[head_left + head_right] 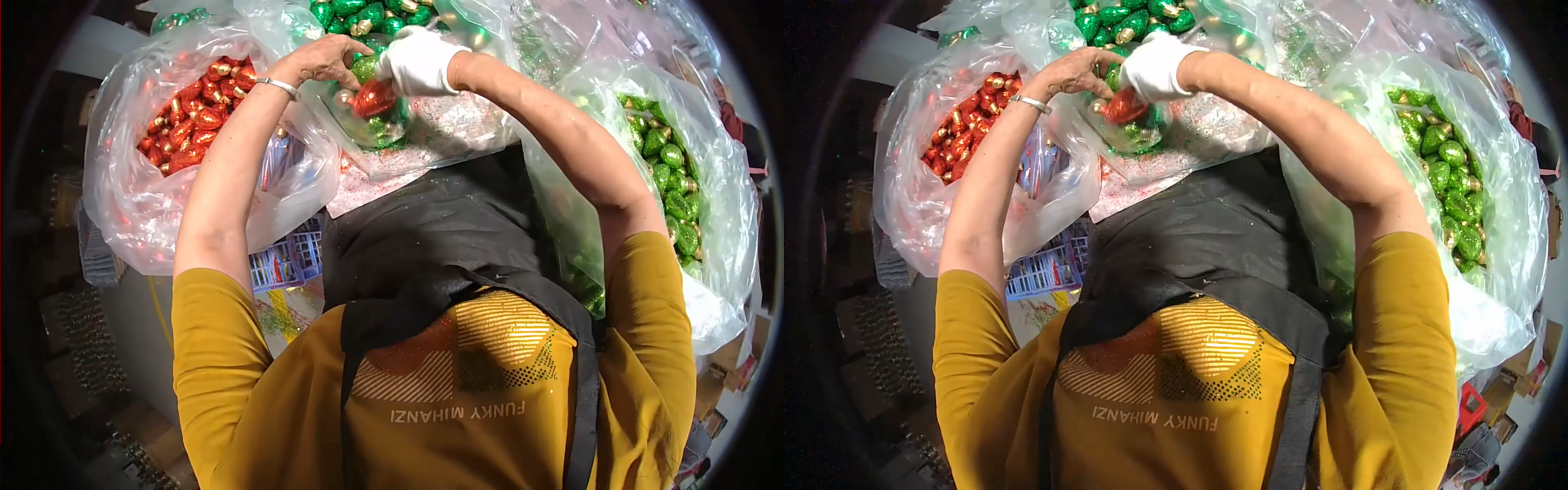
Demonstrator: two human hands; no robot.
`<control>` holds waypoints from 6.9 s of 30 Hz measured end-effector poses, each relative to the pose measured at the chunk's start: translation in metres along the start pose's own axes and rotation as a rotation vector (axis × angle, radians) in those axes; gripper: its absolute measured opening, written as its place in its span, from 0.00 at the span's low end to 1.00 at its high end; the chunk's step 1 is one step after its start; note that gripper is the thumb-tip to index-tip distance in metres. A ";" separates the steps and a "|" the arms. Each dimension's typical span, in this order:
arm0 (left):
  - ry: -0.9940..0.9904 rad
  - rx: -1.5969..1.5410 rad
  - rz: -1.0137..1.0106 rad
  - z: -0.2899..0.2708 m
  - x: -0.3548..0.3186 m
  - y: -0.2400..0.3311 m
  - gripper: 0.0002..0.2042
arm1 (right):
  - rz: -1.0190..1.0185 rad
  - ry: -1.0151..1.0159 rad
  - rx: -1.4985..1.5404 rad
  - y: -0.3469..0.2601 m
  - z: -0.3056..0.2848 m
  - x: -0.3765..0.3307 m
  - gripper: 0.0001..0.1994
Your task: Sorting and packaging colorful plastic ornaments into plastic bags.
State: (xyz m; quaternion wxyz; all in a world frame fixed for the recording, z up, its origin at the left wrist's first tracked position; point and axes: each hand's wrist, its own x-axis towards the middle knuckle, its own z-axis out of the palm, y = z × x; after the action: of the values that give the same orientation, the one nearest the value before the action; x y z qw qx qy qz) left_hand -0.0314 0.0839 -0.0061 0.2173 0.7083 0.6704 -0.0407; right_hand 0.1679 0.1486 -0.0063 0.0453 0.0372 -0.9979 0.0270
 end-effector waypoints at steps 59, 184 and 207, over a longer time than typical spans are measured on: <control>0.948 0.201 0.189 0.015 -0.078 0.026 0.10 | -0.037 -0.649 0.410 -0.035 0.075 -0.057 0.10; 0.360 -0.381 0.361 0.037 -0.087 0.045 0.19 | 0.108 -0.065 0.340 -0.004 0.010 -0.046 0.07; 0.453 -0.171 0.353 0.057 -0.058 0.026 0.28 | 0.009 -0.041 0.310 -0.017 0.018 -0.032 0.05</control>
State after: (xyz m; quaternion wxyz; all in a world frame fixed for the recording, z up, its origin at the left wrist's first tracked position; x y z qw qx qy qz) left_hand 0.0013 0.0090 -0.0309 0.1248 0.7841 0.5692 0.2137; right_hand 0.1996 0.1327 -0.0262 0.0184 0.0398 -0.9826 0.1804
